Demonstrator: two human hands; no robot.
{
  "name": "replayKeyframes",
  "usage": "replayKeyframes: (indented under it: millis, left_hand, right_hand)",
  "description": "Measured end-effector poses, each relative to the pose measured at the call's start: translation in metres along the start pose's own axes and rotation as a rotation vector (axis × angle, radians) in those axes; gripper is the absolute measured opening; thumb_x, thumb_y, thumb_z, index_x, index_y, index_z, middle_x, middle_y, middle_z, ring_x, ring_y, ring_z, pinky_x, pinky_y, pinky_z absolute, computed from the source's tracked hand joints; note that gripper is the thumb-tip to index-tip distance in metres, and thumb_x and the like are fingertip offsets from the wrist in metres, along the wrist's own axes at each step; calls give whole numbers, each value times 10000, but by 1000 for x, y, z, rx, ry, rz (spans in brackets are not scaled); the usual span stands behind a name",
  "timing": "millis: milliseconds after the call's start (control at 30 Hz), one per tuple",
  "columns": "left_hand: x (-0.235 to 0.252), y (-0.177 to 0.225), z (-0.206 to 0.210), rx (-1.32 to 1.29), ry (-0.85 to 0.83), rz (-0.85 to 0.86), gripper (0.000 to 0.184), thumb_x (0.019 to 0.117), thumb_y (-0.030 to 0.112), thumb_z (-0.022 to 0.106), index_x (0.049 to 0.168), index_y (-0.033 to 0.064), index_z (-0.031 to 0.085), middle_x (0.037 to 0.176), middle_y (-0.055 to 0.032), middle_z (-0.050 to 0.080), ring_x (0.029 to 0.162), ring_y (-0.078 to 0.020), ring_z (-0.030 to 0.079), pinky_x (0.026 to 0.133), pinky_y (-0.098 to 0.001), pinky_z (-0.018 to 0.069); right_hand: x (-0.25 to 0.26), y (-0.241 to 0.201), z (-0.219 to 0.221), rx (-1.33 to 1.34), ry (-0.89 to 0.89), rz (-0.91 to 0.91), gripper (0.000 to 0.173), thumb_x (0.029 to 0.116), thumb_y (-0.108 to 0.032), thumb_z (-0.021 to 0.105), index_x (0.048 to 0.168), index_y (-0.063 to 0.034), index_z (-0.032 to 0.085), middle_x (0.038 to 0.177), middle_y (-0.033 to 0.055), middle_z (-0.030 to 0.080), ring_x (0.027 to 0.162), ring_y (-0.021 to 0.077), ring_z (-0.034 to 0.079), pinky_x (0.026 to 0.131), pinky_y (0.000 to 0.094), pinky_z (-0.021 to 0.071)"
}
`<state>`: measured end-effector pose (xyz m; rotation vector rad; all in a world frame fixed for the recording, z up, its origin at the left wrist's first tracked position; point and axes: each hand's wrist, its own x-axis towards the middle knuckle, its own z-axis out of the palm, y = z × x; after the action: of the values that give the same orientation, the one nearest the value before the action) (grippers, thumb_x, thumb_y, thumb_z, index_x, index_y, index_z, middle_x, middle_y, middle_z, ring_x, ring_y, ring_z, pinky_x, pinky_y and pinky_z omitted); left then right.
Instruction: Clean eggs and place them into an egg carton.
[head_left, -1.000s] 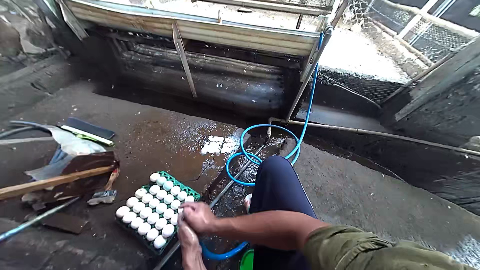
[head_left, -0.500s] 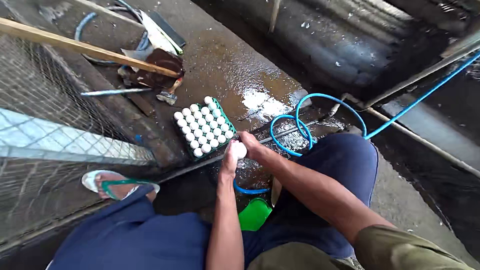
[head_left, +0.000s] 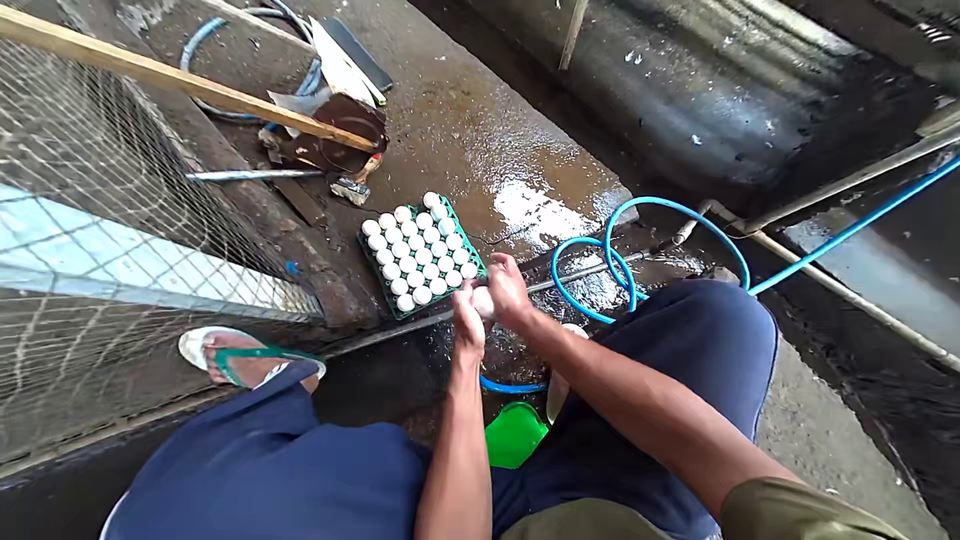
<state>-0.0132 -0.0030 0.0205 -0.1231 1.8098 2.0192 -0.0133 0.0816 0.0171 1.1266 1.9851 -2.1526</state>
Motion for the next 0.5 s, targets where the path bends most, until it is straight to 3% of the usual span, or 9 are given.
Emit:
replayKeyframes:
  millis: [33, 100, 200, 267, 300, 367, 433, 467, 500]
  left_hand:
    - [0, 1, -2, -46, -62, -17, 580, 1035, 262, 91, 1103, 38, 621, 701, -13, 596, 494, -47, 481, 441, -207, 414]
    - [2, 0, -8, -69, -167, -81, 534, 1055, 268, 128, 1182, 48, 597, 734, -9, 575, 486, -56, 447, 431, -204, 386]
    - [13, -3, -12, 1, -68, -84, 339, 1100, 303, 404, 1189, 51, 612, 827, -24, 593, 551, -59, 486, 483, -211, 430]
    - [15, -5, -8, 90, 36, -37, 411, 1104, 332, 418, 1252, 3, 616, 1012, -114, 662, 806, -130, 606, 713, -301, 520]
    - [13, -4, -7, 112, 6, 0, 445, 1121, 278, 347, 1369, -40, 534, 1228, -188, 638, 1067, -188, 619, 948, -363, 508]
    - [8, 0, -7, 96, -89, 33, 526, 1128, 278, 207, 1478, -58, 410, 1436, -223, 525, 1299, -221, 530, 1113, -381, 416]
    - [7, 4, -4, 149, -62, -7, 606, 1123, 382, 140, 1445, -8, 473, 1375, -207, 571, 1209, -246, 585, 1011, -435, 494]
    - [6, -2, -2, 178, -20, -1, 610, 1125, 377, 152, 1439, -28, 482, 1381, -239, 563, 1218, -291, 582, 1012, -471, 489]
    - [4, -6, 0, 188, -1, 23, 578, 1129, 322, 176, 1452, -67, 456, 1454, -272, 504, 1330, -326, 518, 1120, -482, 417]
  right_hand:
    - [10, -3, -4, 103, 1, 118, 378, 1095, -249, 383, 1417, -89, 498, 1124, 196, 652, 948, 297, 654, 809, 504, 551]
    - [18, -9, -9, 266, 44, 264, 367, 1093, -325, 377, 1215, -53, 592, 1006, 143, 622, 860, 256, 615, 750, 467, 532]
    - [12, -23, -8, 228, 70, 102, 383, 1108, -331, 320, 1183, -71, 590, 906, 84, 574, 776, 202, 567, 714, 413, 501]
    - [-7, -17, 1, -57, 29, -181, 450, 1086, -256, 289, 1328, -18, 584, 1173, 177, 658, 1070, 271, 640, 920, 489, 528]
    - [-18, -10, 6, -179, 6, -308, 474, 1067, -221, 288, 1357, 6, 587, 1332, 206, 627, 1255, 295, 592, 1057, 491, 479]
    - [-19, 1, 9, -237, -2, -445, 452, 1051, -166, 339, 1339, 36, 624, 1516, 252, 495, 1474, 336, 413, 1225, 469, 335]
    - [-6, -4, 7, -231, -2, -293, 419, 1067, -212, 382, 1328, -20, 647, 1470, 206, 554, 1408, 297, 493, 1170, 482, 398]
    - [-2, -6, 6, -246, 5, -212, 406, 1081, -256, 393, 1292, -46, 669, 1333, 183, 645, 1264, 290, 597, 1069, 513, 467]
    - [-3, -5, 6, -248, -6, -179, 421, 1091, -280, 385, 1275, -38, 675, 1285, 189, 664, 1222, 306, 613, 1046, 536, 468]
